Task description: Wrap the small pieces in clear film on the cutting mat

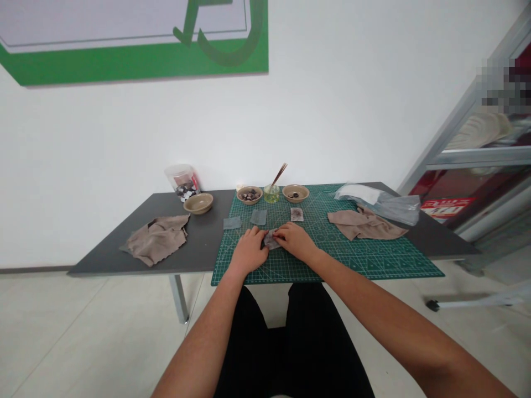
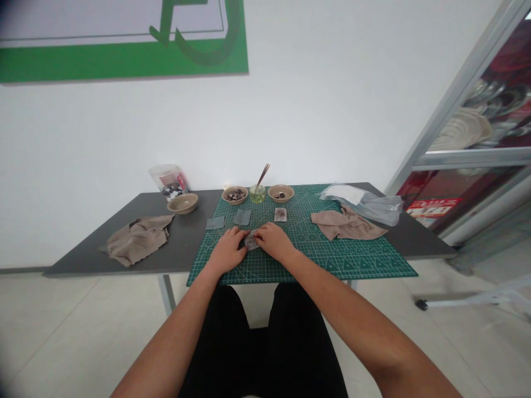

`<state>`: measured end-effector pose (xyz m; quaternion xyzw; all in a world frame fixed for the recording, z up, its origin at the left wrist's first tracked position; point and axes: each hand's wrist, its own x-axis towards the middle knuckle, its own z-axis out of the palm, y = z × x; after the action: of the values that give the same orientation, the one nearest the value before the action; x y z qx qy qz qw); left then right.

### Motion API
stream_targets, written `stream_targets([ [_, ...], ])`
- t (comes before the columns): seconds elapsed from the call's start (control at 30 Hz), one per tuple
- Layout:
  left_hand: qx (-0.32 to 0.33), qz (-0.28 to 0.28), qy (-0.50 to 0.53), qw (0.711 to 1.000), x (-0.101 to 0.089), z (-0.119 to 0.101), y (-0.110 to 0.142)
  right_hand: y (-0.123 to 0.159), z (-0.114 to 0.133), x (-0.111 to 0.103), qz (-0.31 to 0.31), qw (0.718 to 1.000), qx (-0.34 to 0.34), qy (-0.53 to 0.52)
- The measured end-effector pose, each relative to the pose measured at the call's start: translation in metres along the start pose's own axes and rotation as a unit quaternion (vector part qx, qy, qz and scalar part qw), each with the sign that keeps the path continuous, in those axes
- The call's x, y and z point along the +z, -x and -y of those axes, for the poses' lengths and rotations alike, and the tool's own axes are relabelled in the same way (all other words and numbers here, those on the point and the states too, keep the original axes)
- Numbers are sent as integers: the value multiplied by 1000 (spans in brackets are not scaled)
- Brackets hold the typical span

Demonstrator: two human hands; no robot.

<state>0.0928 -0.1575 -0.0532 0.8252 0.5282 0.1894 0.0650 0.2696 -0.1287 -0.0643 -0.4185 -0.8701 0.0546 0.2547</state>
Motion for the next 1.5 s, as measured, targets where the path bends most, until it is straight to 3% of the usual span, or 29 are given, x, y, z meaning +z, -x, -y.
stream_targets([
  [0.17, 11, -5, 17, 1000, 2, 3, -3, -1, 11, 2, 18, 999, -29, 7],
  [0.5, 14, -30, 100, 994, 5, 12, -7, 1, 13, 3, -54, 997, 19, -51],
  [0.8, -25, -48, 202, 978, 0, 15, -6, 0, 2, 6, -3, 997, 70, -17],
  [0.97, -40, -52, 219, 974, -1, 15, -6, -5, -3, -2, 28, 992, 110, -52],
  [1.07, -49, -61, 221, 972, -2, 15, -6, -8, -9, -10, 6, 980, 160, -122],
  [1.27, -55, -59, 224, 971, -3, 15, -7, -3, -21, -26, -115, 944, 206, -232],
  [1.37, -62, -56, 223, 971, -3, 15, -7, -9, -32, -28, -114, 943, 223, -219],
  [1.5, -63, -54, 226, 971, -3, 15, -7, -40, -53, -24, -105, 931, 237, -258],
])
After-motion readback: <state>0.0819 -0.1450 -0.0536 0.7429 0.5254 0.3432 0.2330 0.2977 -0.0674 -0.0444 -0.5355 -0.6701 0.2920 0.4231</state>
